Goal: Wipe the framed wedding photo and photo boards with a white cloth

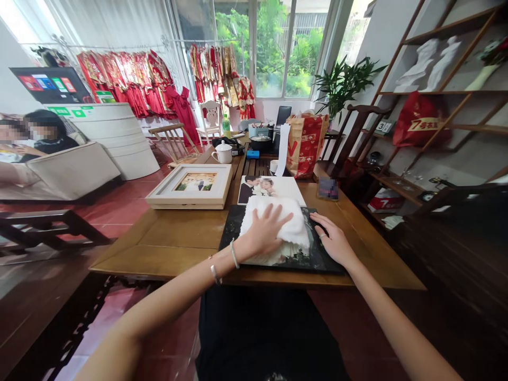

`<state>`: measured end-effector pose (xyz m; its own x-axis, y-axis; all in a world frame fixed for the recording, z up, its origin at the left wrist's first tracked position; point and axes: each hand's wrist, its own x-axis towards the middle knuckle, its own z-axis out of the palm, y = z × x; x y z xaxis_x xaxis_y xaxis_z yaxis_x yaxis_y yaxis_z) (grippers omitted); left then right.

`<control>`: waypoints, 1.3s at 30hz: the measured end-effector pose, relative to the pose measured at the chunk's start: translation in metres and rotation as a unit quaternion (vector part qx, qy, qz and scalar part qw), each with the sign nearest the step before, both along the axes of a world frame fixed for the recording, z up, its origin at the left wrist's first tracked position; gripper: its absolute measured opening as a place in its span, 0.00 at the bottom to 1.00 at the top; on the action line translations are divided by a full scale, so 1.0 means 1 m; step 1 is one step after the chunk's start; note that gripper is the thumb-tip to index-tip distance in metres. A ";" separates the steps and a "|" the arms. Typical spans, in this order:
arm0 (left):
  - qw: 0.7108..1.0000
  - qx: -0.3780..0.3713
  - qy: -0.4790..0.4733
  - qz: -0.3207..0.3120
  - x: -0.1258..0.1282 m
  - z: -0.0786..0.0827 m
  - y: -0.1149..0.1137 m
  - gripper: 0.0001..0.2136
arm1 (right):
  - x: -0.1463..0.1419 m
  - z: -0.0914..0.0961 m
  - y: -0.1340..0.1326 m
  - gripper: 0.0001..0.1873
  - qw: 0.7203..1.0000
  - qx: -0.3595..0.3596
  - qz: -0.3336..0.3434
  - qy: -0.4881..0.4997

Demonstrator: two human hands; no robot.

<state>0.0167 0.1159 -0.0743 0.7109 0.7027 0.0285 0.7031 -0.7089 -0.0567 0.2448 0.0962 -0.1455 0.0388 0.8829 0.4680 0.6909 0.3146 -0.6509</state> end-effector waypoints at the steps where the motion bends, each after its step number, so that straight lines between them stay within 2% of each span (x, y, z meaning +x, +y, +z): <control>1: 1.000 -0.006 0.001 -0.010 -0.003 0.001 -0.013 0.35 | 0.000 0.000 0.001 0.19 1.000 0.002 0.001 0.001; 6: 0.999 -0.041 0.004 -0.031 -0.019 -0.001 -0.076 0.42 | 0.000 0.000 0.009 0.19 1.000 0.004 0.007 -0.002; 8: 0.998 -0.048 -0.001 -0.039 -0.024 -0.003 -0.088 0.44 | 0.000 0.000 0.011 0.20 1.000 0.000 0.006 -0.006; 10: 0.998 -0.055 -0.005 -0.042 -0.025 -0.003 -0.088 0.44 | 0.001 0.000 0.011 0.20 1.000 -0.006 0.004 -0.009; 13: 0.998 -0.060 -0.003 -0.037 -0.025 -0.001 -0.068 0.43 | 0.002 0.001 0.008 0.20 1.000 -0.009 0.004 -0.010; 21: 0.999 -0.003 0.004 0.037 -0.021 0.005 0.020 0.33 | 0.006 0.004 -0.004 0.19 1.000 -0.021 -0.001 0.000; 23: 0.999 -0.003 0.010 0.045 -0.022 0.005 0.031 0.31 | 0.006 0.003 -0.005 0.20 1.000 -0.020 0.001 0.002; 25: 0.999 -0.009 0.014 0.040 -0.026 0.006 0.032 0.31 | 0.006 0.002 -0.005 0.19 1.000 -0.018 0.002 0.002; 28: 1.000 -0.016 0.009 0.023 -0.034 0.005 0.013 0.33 | 0.005 0.001 -0.003 0.19 1.000 -0.012 0.000 0.003; 35: 0.998 -0.061 0.027 0.016 -0.062 0.002 -0.069 0.45 | 0.007 0.000 0.007 0.19 1.000 -0.009 0.000 0.002; 37: 0.997 -0.076 0.025 0.008 -0.067 0.003 -0.077 0.47 | 0.009 0.000 0.009 0.19 1.000 -0.011 0.001 0.003; 39: 0.996 -0.087 0.016 0.005 -0.069 0.006 -0.072 0.46 | 0.011 0.001 0.008 0.19 1.000 -0.012 0.003 0.004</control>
<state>-0.0522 0.0436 -0.0687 0.7030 0.7016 -0.1167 0.7094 -0.7034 0.0446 0.2554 0.1038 -0.1447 0.0381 0.8937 0.4469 0.6835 0.3029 -0.6641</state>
